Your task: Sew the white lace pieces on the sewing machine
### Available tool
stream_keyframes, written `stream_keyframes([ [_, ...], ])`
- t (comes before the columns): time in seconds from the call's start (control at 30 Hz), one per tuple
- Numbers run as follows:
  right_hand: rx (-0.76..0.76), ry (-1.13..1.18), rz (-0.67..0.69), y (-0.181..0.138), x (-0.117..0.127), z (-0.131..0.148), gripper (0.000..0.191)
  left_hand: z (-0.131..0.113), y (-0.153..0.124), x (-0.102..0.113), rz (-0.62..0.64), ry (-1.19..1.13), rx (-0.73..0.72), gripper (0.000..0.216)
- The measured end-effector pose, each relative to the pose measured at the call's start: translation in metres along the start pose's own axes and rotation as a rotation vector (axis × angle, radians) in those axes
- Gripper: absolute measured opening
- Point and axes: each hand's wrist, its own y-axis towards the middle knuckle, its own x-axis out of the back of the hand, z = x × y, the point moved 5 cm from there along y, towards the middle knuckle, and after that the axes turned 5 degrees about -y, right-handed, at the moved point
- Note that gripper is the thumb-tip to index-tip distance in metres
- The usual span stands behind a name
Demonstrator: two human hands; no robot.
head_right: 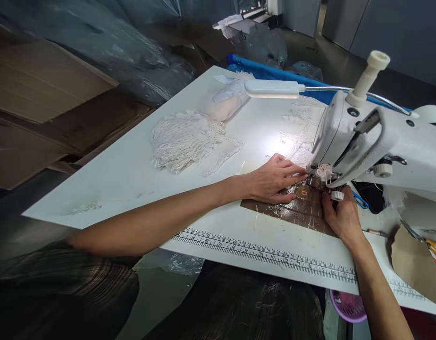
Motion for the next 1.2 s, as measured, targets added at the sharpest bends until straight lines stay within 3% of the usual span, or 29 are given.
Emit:
stream_keyframes([
  [0.23, 0.006, -0.036, -0.009, 0.003, -0.003, -0.008, 0.039, 0.011, 0.005, 0.001, 0.018, -0.061, 0.003, 0.046],
  [0.4, 0.048, -0.036, -0.033, 0.002, -0.007, -0.007, 0.041, 0.035, 0.027, 0.002, 0.045, -0.138, 0.028, 0.041],
  [0.6, 0.18, -0.093, -0.124, -0.003, -0.019, -0.011, 0.04, 0.051, 0.044, 0.012, -0.126, -0.183, 0.126, 0.033],
  [0.73, 0.311, -0.187, -0.164, -0.006, -0.029, -0.018, 0.039, 0.033, 0.011, 0.027, -0.162, -0.101, 0.104, 0.033],
  [0.87, 0.354, -0.207, -0.186, -0.005, -0.034, -0.022, 0.038, 0.02, -0.045, 0.045, -0.1, 0.065, 0.218, 0.034],
  [1.1, 0.378, -0.202, -0.208, -0.003, -0.035, -0.02, 0.038, 0.066, -0.14, 0.086, -0.143, 0.252, 0.736, 0.04],
  [1.2, 0.354, -0.198, -0.196, 0.0, -0.035, -0.025, 0.037, 0.077, -0.162, 0.09, -0.194, 0.228, 0.788, 0.039],
])
